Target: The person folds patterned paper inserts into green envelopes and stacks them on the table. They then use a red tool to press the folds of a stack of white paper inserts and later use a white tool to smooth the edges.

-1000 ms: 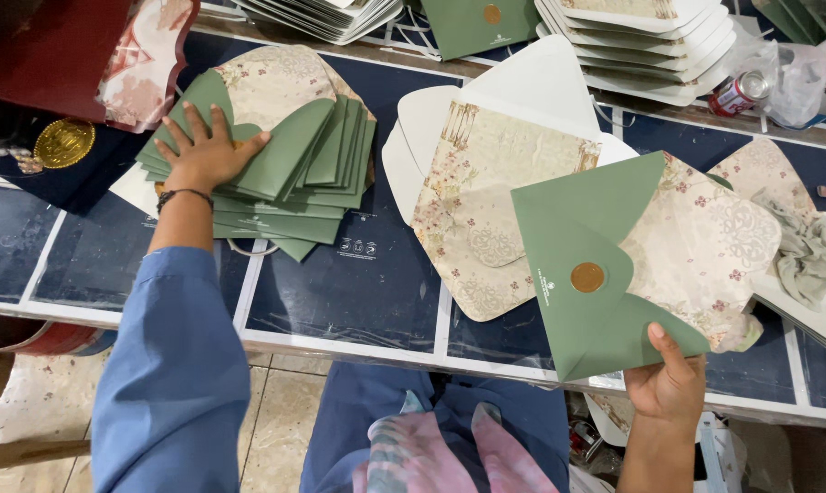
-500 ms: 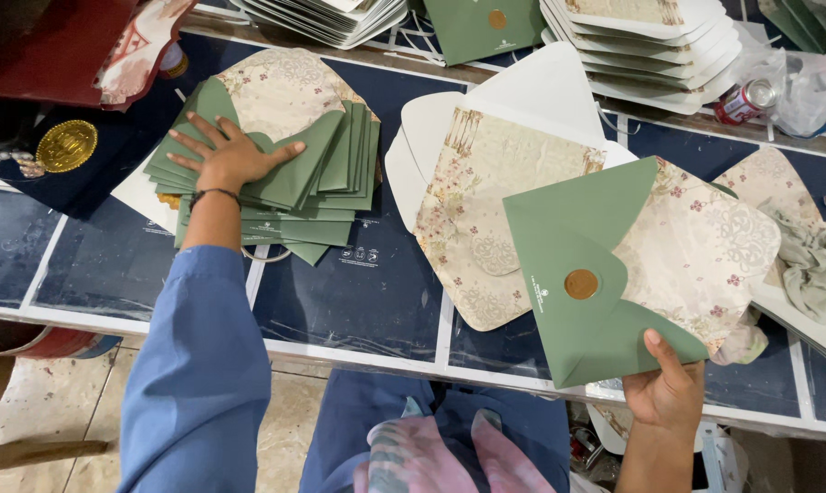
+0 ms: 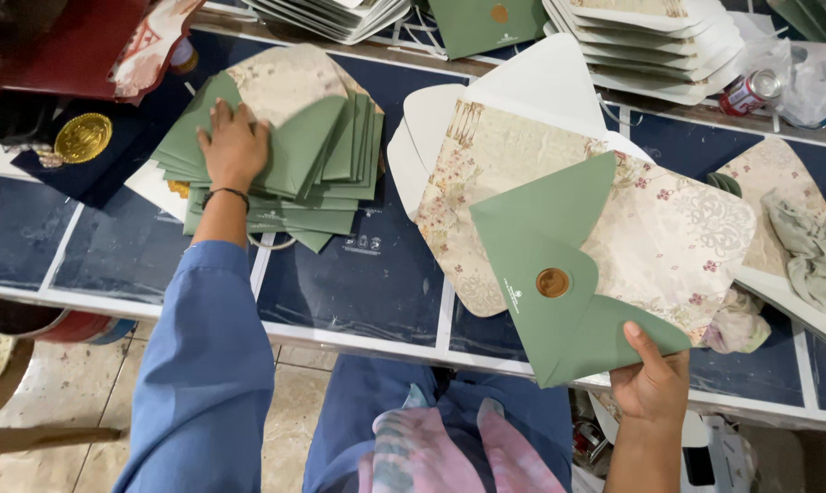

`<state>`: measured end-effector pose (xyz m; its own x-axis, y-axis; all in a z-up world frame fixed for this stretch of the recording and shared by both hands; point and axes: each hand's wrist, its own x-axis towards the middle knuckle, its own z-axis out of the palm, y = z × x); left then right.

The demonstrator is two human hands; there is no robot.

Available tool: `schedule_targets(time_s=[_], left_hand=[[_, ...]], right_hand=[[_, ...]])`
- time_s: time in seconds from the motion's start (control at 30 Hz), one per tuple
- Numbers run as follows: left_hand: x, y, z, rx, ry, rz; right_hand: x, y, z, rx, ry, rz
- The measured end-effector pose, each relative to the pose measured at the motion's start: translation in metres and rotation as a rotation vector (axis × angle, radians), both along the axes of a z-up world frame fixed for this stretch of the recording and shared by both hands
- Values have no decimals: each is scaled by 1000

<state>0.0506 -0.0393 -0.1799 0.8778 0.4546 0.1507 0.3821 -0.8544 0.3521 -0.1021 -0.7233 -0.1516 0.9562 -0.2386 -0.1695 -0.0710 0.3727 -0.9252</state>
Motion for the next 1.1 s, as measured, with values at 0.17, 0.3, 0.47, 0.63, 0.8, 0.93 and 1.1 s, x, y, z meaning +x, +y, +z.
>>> schedule_targets(time_s=[0.17, 0.3, 0.47, 0.63, 0.8, 0.93, 1.1], left_hand=[[-23, 17, 31, -157, -526, -118], [-71, -38, 106, -257, -678, -164], [-125, -172, 161, -549, -694, -430], [-144, -238, 154, -993, -283, -683], [-126, -162, 138, -1006, -564, -318], [-99, -56, 145, -762, -755, -59], [-59, 52, 124, -810, -612, 73]], right_hand=[[-8, 6, 26, -7, 25, -65], [-3, 6, 25, 7, -39, -17], [3, 74, 64, 62, -118, 43], [14, 100, 23, 141, -136, 169], [36, 110, 92, -78, -173, 374], [114, 55, 90, -493, -71, 173], [216, 3, 46, -1019, -15, -29]])
